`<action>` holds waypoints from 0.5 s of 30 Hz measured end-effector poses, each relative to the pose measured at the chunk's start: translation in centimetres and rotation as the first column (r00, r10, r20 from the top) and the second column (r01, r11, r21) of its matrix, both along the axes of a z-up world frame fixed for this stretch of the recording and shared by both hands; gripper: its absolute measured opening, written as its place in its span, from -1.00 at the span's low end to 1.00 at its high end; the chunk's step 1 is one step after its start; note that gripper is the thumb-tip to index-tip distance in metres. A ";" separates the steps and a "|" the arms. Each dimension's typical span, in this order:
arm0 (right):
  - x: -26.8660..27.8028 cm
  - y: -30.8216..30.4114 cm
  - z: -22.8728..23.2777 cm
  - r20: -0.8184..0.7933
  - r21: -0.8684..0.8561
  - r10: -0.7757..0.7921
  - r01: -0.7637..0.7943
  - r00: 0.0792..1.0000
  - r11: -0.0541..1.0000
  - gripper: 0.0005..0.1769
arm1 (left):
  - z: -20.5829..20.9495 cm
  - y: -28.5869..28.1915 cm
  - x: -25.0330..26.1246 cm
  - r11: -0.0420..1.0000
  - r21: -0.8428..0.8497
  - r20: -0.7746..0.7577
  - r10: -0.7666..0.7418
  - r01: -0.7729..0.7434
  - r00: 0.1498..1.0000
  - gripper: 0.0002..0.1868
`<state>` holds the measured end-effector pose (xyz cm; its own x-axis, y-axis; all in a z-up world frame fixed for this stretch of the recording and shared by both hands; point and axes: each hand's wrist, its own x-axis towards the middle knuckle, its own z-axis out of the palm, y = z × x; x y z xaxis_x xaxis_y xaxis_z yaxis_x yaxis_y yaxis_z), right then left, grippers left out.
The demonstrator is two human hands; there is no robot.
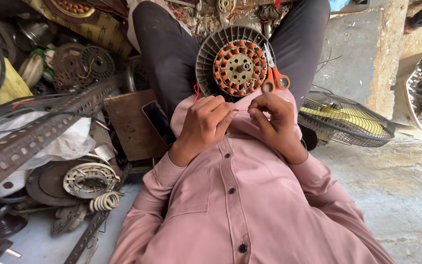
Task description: The person sits cross-legged on the floor and repairs a fan motor stator. They use scissors to cut red wires and a screwdriver to adjust connections on the copper windings. The person also handles a multimeter probe to test the electrical component.
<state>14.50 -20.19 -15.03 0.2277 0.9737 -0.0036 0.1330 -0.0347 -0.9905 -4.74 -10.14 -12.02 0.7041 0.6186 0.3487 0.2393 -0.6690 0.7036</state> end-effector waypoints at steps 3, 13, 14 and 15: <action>0.4 0.0 0.0 -0.095 0.037 0.035 -0.032 0.995 0.999 -0.95 | -0.3 -0.1 0.3 1.000 0.000 0.035 -0.019 0.019 0.999 -0.90; 0.5 -0.5 -2.7 -0.280 -0.143 0.003 -0.045 0.960 0.989 -0.84 | -0.8 -0.2 0.7 1.000 -0.012 -0.010 -0.016 0.016 1.000 -0.86; 0.6 -0.5 -2.8 -0.285 -0.156 -0.010 -0.036 0.959 0.987 -0.85 | -0.8 -0.1 0.7 1.000 -0.015 -0.003 -0.014 0.014 1.000 -0.86; 0.7 -0.4 -2.8 -0.289 -0.168 -0.023 -0.027 0.957 0.985 -0.85 | -0.8 -0.1 0.7 1.000 -0.018 0.003 -0.012 0.012 1.000 -0.86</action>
<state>15.15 -20.59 -17.80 0.1904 0.9536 -0.2333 -0.1582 -0.2047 -0.9660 -4.02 -10.21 -12.87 0.7103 0.6166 0.3395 0.2293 -0.6587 0.7166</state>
